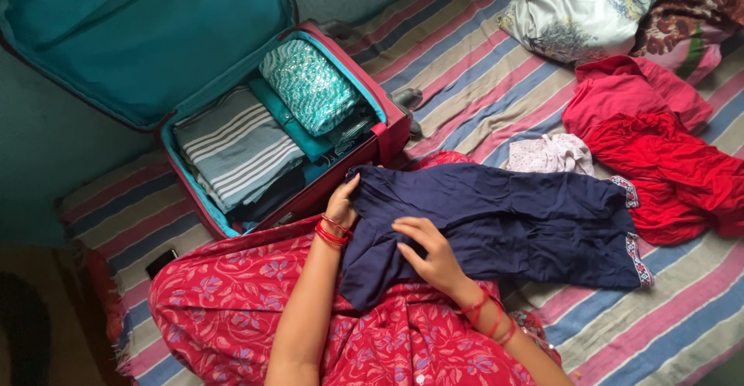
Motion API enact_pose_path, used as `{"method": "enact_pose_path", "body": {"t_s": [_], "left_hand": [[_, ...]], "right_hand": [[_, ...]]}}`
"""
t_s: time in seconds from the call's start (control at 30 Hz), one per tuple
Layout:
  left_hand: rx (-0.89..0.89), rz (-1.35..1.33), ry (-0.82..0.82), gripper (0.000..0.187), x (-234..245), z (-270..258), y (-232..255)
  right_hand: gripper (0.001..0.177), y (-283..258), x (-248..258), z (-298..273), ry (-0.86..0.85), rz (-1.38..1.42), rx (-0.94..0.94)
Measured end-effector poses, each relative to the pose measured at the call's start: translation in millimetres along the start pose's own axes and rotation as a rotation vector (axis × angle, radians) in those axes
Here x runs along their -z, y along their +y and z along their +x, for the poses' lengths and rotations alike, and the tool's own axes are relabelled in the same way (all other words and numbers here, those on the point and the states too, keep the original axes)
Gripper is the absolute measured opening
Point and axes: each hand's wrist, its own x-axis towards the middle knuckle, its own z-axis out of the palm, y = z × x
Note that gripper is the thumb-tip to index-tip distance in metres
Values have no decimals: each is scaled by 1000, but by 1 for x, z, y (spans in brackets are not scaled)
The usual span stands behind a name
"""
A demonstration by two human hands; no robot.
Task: Folding various items of clothing and organizing them into a suitcase placed on a bed.
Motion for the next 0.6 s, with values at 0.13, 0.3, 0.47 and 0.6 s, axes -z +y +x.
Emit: {"method": "enact_pose_path", "body": {"t_s": [0.13,0.3,0.47,0.6], "left_hand": [[-20,27,-21,47,4,1,-2],[26,61,15,47,5,-2,4],[50,72,37,47,20,1,2],[48,63,23,47,21,2,0]], "right_hand": [[34,13,-29,17,-41,-57,-43],[41,-12,-34,31,-277,96,-165],[25,-38,-3,23,-611,404,-87],[30,-63,25,19,-593,26,262]]}}
